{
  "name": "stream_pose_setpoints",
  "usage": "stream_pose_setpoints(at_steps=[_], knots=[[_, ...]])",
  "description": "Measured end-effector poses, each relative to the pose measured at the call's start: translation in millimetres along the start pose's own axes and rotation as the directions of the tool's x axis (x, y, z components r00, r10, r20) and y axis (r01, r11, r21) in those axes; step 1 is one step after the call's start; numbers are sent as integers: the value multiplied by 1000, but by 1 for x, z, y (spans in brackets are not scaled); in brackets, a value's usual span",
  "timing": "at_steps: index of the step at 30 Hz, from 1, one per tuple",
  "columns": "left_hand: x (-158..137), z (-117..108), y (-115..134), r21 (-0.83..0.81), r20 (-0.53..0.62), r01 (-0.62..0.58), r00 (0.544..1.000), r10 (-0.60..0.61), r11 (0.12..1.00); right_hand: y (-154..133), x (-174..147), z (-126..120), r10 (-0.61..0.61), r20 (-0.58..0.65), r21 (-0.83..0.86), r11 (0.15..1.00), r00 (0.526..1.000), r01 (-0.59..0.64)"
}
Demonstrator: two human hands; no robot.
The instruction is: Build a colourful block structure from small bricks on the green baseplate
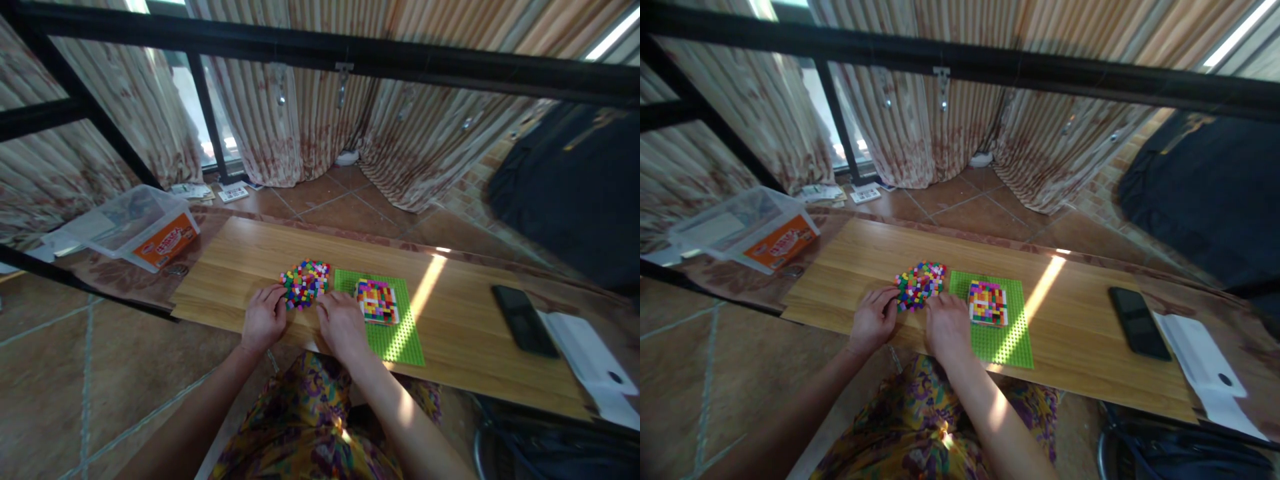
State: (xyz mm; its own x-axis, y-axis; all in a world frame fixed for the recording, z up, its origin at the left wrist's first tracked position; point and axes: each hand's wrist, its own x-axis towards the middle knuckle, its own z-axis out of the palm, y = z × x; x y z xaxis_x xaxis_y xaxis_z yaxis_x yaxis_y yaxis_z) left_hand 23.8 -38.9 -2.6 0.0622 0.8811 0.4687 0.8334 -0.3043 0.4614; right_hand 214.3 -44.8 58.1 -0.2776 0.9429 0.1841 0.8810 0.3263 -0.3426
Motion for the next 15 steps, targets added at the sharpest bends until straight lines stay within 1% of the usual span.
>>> stream_pose_setpoints(at_steps=[3, 7, 11, 15], knots=[[0, -1, 1, -6, 10, 0, 1000, 0, 1000, -2, 4, 10, 57, 87, -116, 992, 995, -47], [0, -1, 1, -8, 10, 5, 1000, -5, 1000, 0, 8, 16, 102, 116, -170, 982, 988, -82], [-1, 0, 1, -13, 9, 15, 1000, -15, 1000, 2, 9, 19, 113, 114, -176, 980, 987, -92], [-1, 0, 0, -1, 10, 8, 1000, -8, 1000, 1, 9, 19, 107, 72, -104, 990, 992, -99]])
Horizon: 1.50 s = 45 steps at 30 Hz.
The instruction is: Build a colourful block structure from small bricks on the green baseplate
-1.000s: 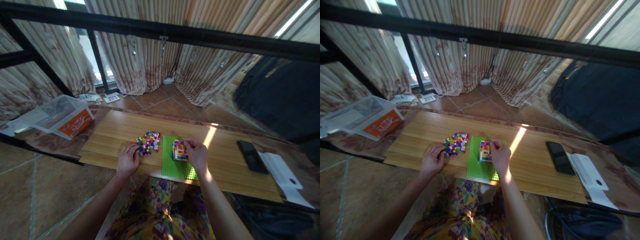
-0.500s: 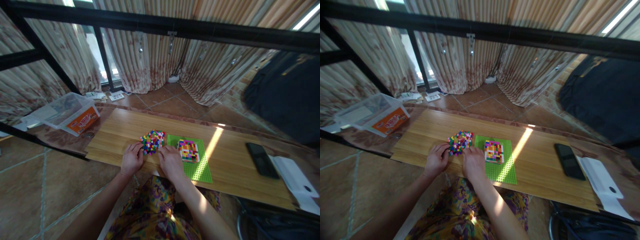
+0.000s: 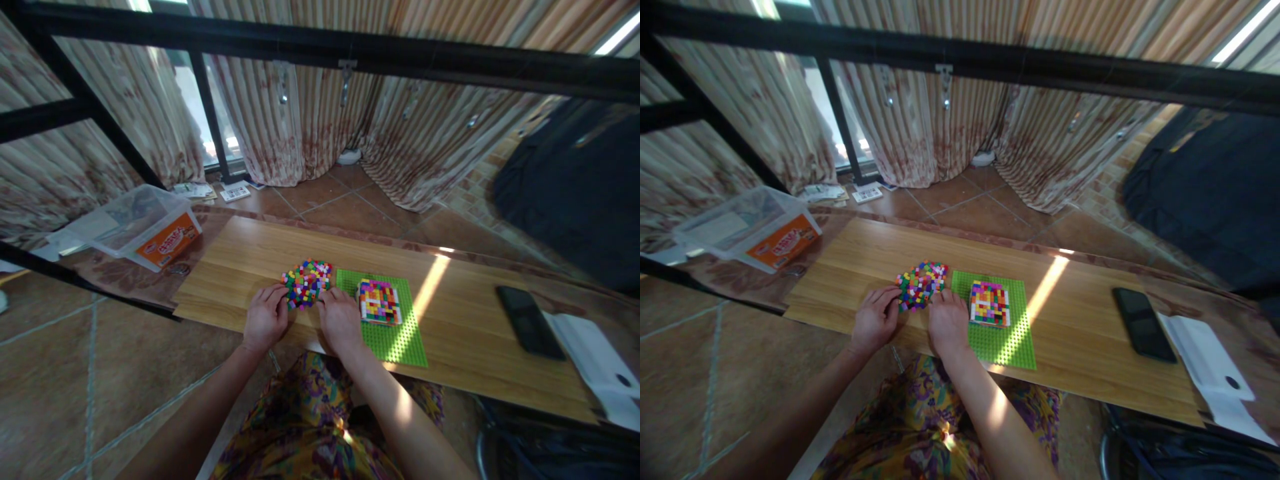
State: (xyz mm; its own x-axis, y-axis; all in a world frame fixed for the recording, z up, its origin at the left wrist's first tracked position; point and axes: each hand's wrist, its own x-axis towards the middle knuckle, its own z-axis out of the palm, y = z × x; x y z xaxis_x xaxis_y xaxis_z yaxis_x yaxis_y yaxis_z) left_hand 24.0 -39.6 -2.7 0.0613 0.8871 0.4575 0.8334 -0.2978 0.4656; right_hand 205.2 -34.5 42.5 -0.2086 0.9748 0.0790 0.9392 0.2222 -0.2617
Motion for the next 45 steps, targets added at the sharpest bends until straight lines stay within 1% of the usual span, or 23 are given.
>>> stream_pose_setpoints(at_steps=[3, 6, 10, 14, 16, 18, 20, 22, 25, 33, 45], knots=[[0, 0, 0, 1, -2, -2, 1000, 2, 1000, 1, -3, -6, -7, -98, 108, 994, 995, 18], [0, -1, 0, -13, -3, 1, 1000, -1, 1000, 7, -7, -18, 14, -221, 239, 970, 975, 40], [0, -1, 0, -19, 9, 9, 1000, -8, 1000, 26, -11, -35, 127, -324, 365, 931, 938, 0], [0, -1, 0, -11, 13, 12, 1000, -12, 1000, 54, -15, -44, 243, -370, 409, 909, 897, -78], [0, -1, 0, -8, 14, 9, 1000, -9, 1000, 68, -17, -46, 295, -372, 409, 903, 880, -130], [0, -1, 0, -5, 15, 5, 1000, -5, 1000, 80, -18, -46, 322, -377, 383, 908, 868, -170], [0, -1, -1, -3, 13, 3, 1000, -3, 1000, 88, -19, -45, 322, -383, 341, 920, 866, -192], [0, 0, -1, -3, 7, 5, 1000, -5, 1000, 92, -18, -43, 308, -377, 310, 931, 874, -194], [0, 0, -1, -9, -1, 3, 1000, -3, 1000, 93, -16, -41, 288, -372, 282, 941, 883, -188], [0, -1, 1, -5, 4, 9, 1000, -9, 1000, 95, -12, -40, 287, -369, 241, 948, 884, -207], [0, -1, 0, -3, 3, 6, 1000, -6, 1000, 100, -13, -41, 342, -409, 210, 938, 846, -277]])
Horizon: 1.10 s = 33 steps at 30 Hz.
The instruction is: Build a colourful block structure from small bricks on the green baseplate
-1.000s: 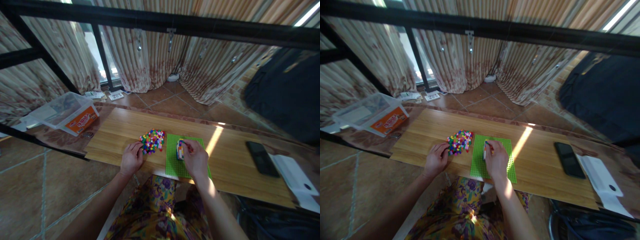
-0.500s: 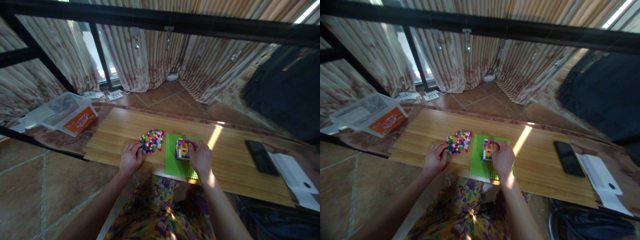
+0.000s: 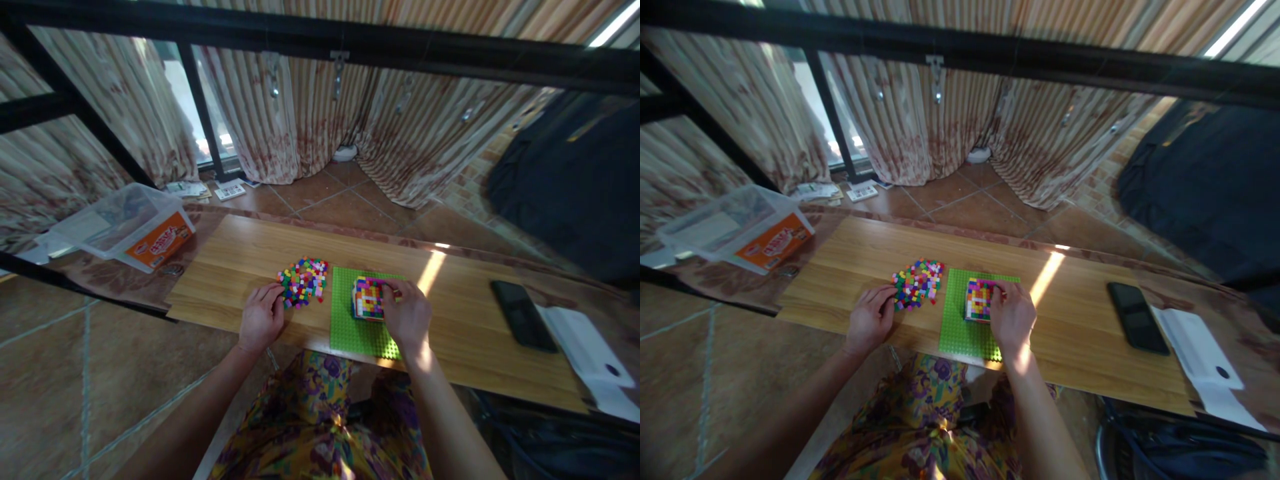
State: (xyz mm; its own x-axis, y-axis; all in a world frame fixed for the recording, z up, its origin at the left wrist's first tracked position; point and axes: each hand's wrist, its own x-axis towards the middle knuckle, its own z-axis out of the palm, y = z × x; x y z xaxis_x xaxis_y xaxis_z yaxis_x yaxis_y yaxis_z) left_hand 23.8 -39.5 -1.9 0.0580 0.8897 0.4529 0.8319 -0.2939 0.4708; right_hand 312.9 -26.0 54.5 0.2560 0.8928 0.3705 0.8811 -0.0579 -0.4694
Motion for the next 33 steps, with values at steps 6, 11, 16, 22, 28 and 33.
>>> stream_pose_setpoints(at_steps=[6, 11, 16, 22, 28, 33], knots=[[-1, 1, 0, -7, 1, 10, 1000, -10, 1000, 5, -1, 0, 15, -30, -21, 1000, 999, -15], [0, -1, 1, -15, 5, 4, 1000, -4, 1000, 9, -1, 2, 33, -67, -35, 999, 997, -35], [1, -2, 2, -20, 3, 5, 1000, -5, 1000, 8, -1, 2, 45, -69, -61, 997, 997, -49], [1, -2, 2, -10, 2, 2, 1000, -2, 1000, 6, -2, 0, 37, -71, -49, 998, 997, -41], [1, -2, 2, -8, 4, 5, 1000, -5, 1000, 11, -1, 5, 40, -92, 26, 999, 995, -38], [1, -1, 2, 3, 0, 8, 1000, -8, 1000, 14, 1, 8, 68, -90, 55, 996, 994, -63]])
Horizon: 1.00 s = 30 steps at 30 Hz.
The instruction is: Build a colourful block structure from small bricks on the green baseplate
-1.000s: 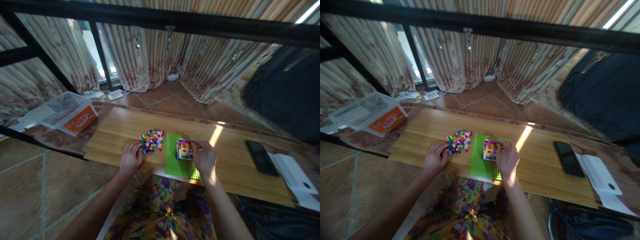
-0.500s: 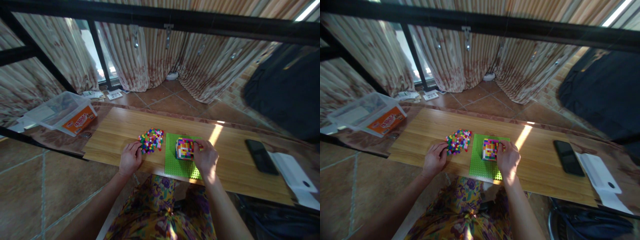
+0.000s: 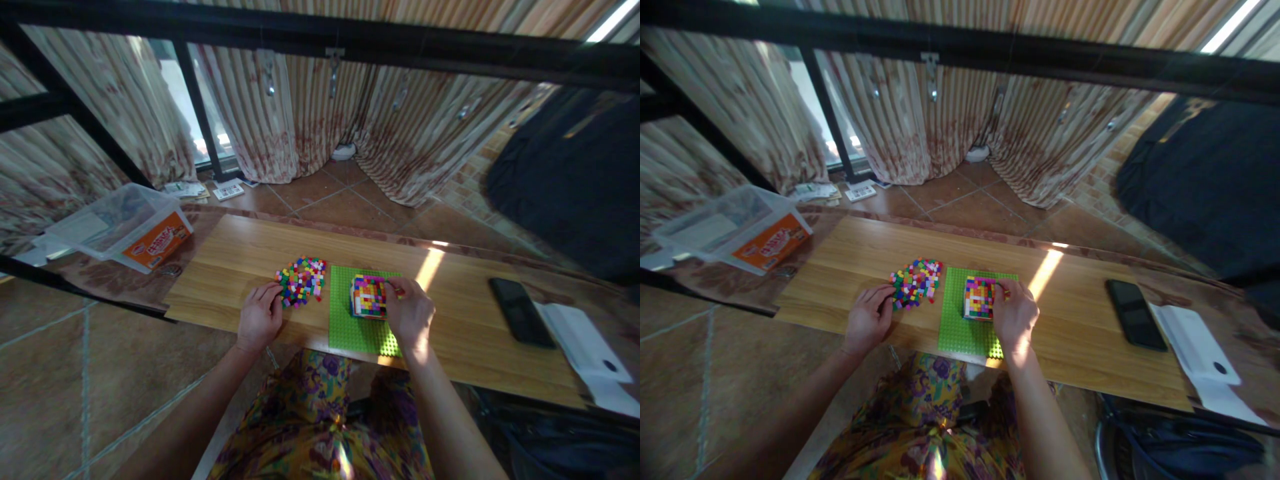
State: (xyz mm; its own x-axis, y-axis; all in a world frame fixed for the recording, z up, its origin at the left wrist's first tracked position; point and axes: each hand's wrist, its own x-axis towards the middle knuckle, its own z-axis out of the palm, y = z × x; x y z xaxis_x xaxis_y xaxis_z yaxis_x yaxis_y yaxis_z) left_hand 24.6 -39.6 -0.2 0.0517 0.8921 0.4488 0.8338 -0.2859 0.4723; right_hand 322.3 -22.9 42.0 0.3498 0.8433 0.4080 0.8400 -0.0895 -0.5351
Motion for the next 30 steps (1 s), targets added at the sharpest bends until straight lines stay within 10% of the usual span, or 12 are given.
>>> stream_pose_setpoints(at_steps=[16, 30], knots=[[-1, 1, -1, 7, -3, -12, 1000, 12, 1000, 1, 4, -9, 248, 100, 262, 928, 964, -266], [-1, 0, -1, -2, -5, -27, 1000, 27, 1000, 5, 5, -4, 244, 94, 232, 937, 965, -259]])
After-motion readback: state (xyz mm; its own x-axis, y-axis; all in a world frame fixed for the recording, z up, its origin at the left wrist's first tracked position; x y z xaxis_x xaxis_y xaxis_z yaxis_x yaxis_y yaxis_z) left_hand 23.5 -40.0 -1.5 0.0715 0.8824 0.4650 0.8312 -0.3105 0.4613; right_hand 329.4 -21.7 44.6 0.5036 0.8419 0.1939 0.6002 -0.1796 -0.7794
